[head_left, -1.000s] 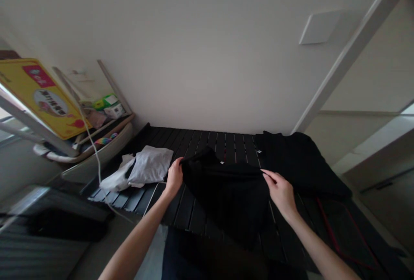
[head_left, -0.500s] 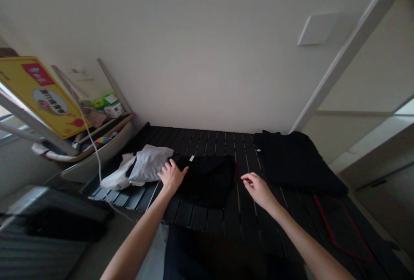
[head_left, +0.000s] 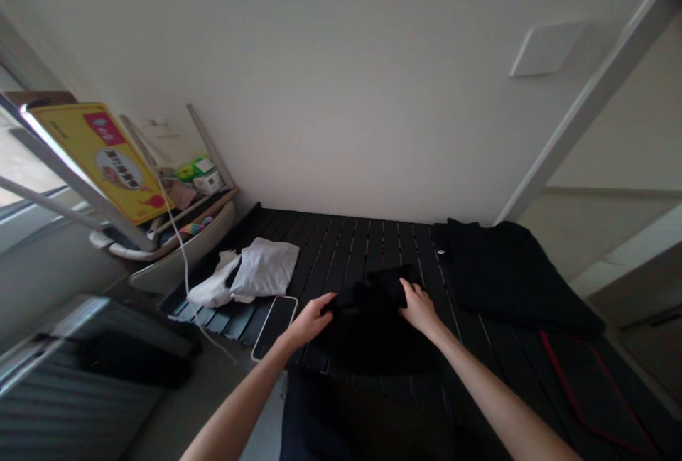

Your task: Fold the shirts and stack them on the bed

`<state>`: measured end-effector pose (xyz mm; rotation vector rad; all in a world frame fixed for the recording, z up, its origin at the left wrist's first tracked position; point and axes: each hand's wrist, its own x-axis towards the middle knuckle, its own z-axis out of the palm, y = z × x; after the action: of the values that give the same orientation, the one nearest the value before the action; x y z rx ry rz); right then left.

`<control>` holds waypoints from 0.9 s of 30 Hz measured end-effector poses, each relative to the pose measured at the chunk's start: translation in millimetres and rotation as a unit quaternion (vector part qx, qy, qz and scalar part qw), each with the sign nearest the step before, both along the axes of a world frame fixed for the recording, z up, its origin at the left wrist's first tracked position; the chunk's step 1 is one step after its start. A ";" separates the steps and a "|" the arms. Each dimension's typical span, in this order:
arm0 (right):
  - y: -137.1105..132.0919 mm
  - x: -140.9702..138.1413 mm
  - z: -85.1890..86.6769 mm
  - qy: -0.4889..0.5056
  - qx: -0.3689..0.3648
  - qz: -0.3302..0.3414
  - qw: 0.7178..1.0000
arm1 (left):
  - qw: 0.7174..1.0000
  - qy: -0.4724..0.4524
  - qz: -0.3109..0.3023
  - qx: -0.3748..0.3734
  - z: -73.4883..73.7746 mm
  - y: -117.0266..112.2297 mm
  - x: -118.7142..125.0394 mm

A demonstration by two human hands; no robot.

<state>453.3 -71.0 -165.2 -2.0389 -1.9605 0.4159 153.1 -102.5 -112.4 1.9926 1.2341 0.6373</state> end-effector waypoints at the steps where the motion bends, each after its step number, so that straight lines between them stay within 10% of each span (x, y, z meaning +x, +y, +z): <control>1: -2.5 6.5 0.1 -0.001 -0.010 0.003 1.000 | 0.998 0.006 0.055 0.025 -2.0 2.6 -5.3; 7: -25.6 35.0 15.6 0.021 0.018 0.014 1.000 | 0.934 0.094 0.324 0.118 -6.3 22.0 -27.5; 11: -41.1 27.8 53.9 0.174 0.138 0.097 0.970 | 0.933 0.169 0.276 0.155 -7.8 18.0 -1.9; 16: -57.6 15.5 116.6 0.289 0.155 0.151 0.933 | 0.920 0.307 0.244 0.019 -14.5 24.3 30.4; 27: -58.4 83.8 161.4 0.173 0.292 -0.031 0.940 | 0.903 0.204 0.371 0.070 22.0 47.6 -21.1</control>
<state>537.1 -129.5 -3.8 -1.5233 -1.5606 0.1362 132.0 -54.8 -90.4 1.7794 2.3109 0.6854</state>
